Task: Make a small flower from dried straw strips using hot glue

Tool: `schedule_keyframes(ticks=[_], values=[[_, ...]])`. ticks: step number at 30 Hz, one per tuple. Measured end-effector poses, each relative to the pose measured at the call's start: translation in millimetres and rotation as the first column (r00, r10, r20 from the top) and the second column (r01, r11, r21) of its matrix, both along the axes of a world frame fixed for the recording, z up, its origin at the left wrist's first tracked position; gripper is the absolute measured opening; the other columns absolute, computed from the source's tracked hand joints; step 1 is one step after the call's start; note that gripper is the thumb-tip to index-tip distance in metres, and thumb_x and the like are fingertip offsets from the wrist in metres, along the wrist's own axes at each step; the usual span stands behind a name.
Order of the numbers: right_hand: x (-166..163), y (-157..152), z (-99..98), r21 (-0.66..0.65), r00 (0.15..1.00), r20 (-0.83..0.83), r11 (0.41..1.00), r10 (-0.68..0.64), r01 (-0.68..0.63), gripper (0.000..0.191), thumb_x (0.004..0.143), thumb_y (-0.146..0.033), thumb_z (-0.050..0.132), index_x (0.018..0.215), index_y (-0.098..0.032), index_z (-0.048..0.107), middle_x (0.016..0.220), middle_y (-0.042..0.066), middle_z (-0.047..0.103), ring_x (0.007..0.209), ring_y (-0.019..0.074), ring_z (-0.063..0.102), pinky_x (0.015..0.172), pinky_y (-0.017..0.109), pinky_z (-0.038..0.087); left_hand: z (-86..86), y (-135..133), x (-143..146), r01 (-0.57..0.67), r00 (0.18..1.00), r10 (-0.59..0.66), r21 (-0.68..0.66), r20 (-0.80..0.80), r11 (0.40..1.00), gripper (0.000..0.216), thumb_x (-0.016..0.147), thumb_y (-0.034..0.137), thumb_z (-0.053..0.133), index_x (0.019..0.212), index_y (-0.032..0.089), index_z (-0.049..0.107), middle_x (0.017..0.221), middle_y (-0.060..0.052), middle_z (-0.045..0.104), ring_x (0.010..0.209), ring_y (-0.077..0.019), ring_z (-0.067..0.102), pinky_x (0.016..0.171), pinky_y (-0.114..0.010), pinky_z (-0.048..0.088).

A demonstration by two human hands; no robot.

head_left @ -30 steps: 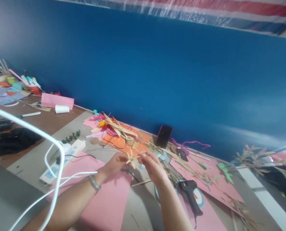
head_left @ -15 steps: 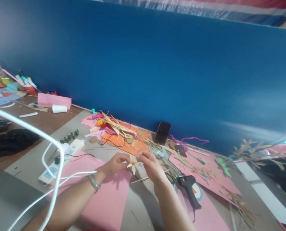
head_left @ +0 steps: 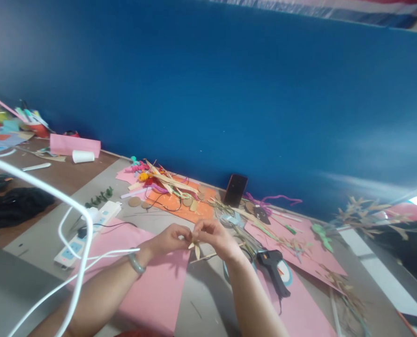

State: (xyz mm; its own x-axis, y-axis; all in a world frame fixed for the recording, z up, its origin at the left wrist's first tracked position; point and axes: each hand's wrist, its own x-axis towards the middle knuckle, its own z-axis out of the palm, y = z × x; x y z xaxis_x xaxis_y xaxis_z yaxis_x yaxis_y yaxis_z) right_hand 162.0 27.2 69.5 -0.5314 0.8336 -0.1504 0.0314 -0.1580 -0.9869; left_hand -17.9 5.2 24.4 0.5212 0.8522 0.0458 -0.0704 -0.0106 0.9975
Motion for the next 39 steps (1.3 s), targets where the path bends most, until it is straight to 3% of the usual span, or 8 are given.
schedule_keyframes(ticks=[6,11,16,22,27,31,35,39], values=[[-4,3,-9.3,0.021,0.996,0.031,0.996,-0.089,0.089,0.024,0.069,-0.036,0.075,0.062,-0.017,0.063,0.058,-0.001,0.062,0.056,0.0127,0.053,0.060,0.026,0.040,-2.8,0,1,-0.010,1.000,0.010,0.083,0.000,0.996,0.016,0.077,0.026,0.066,0.068,0.013,0.066,0.074,-0.004,0.063,0.069,-0.0150,0.056,0.065,-0.024,0.042],[2,10,-13.4,0.122,0.987,0.035,0.981,-0.156,0.151,0.038,0.076,-0.050,0.066,0.057,-0.019,0.056,0.056,-0.004,0.051,0.056,0.0119,0.044,0.059,0.026,0.033,-9.3,3,1,-0.141,0.990,0.143,0.121,-0.003,0.983,0.017,0.079,0.028,0.065,0.070,0.013,0.067,0.077,-0.005,0.065,0.072,-0.0160,0.057,0.068,-0.026,0.042],[7,13,-13.5,0.140,0.986,0.053,0.978,-0.161,0.152,0.038,0.075,-0.051,0.069,0.058,-0.019,0.056,0.056,-0.004,0.049,0.055,0.0114,0.041,0.057,0.026,0.030,-13.1,7,1,-0.233,0.971,0.232,0.021,0.061,0.972,0.021,0.078,0.033,0.069,0.072,0.013,0.067,0.074,-0.004,0.063,0.070,-0.0148,0.056,0.068,-0.026,0.042],[7,20,-23.2,0.064,0.964,-0.021,0.962,-0.264,0.264,0.051,0.082,-0.066,0.051,0.066,-0.018,0.060,0.055,-0.002,0.051,0.051,0.0118,0.041,0.053,0.026,0.032,-19.9,20,-6,-0.338,0.902,0.357,-0.118,0.244,0.934,0.022,0.076,0.034,0.072,0.068,0.014,0.065,0.069,-0.001,0.057,0.069,-0.0122,0.051,0.070,-0.024,0.041],[5,22,-32.1,0.009,0.969,0.028,0.969,-0.246,0.246,0.057,0.081,-0.068,0.049,0.066,-0.015,0.065,0.054,0.001,0.055,0.050,0.0127,0.047,0.051,0.027,0.036,-21.2,27,-13,-0.283,0.831,0.374,-0.266,0.412,0.922,0.020,0.069,0.031,0.078,0.073,0.015,0.067,0.070,0.000,0.055,0.067,-0.0103,0.048,0.068,-0.023,0.038],[-3,17,-35.0,-0.025,0.986,-0.001,0.985,-0.169,0.169,0.061,0.080,-0.071,0.046,0.079,-0.015,0.072,0.066,0.007,0.066,0.054,0.0159,0.055,0.054,0.030,0.042,-16.2,23,-12,-0.091,0.908,0.200,-0.292,0.368,0.952,0.021,0.069,0.032,0.077,0.070,0.014,0.067,0.064,0.001,0.053,0.062,-0.0099,0.048,0.065,-0.025,0.036],[-5,12,-28.2,0.037,0.956,-0.011,0.956,-0.292,0.293,0.058,0.081,-0.069,0.047,0.089,-0.017,0.072,0.076,0.010,0.071,0.060,0.0197,0.060,0.053,0.032,0.044,-11.4,17,-9,-0.007,0.963,0.086,-0.292,0.257,0.956,0.024,0.067,0.033,0.079,0.065,0.013,0.065,0.063,-0.002,0.059,0.063,-0.0121,0.052,0.064,-0.027,0.037],[10,14,-15.4,0.152,0.910,0.053,0.904,-0.410,0.399,0.054,0.084,-0.062,0.047,0.093,-0.014,0.070,0.080,0.013,0.071,0.063,0.0210,0.061,0.057,0.034,0.047,-9.0,17,-7,-0.101,0.948,0.192,-0.333,0.253,0.937,0.024,0.065,0.033,0.080,0.065,0.014,0.066,0.066,-0.003,0.063,0.064,-0.0123,0.054,0.065,-0.026,0.039]])
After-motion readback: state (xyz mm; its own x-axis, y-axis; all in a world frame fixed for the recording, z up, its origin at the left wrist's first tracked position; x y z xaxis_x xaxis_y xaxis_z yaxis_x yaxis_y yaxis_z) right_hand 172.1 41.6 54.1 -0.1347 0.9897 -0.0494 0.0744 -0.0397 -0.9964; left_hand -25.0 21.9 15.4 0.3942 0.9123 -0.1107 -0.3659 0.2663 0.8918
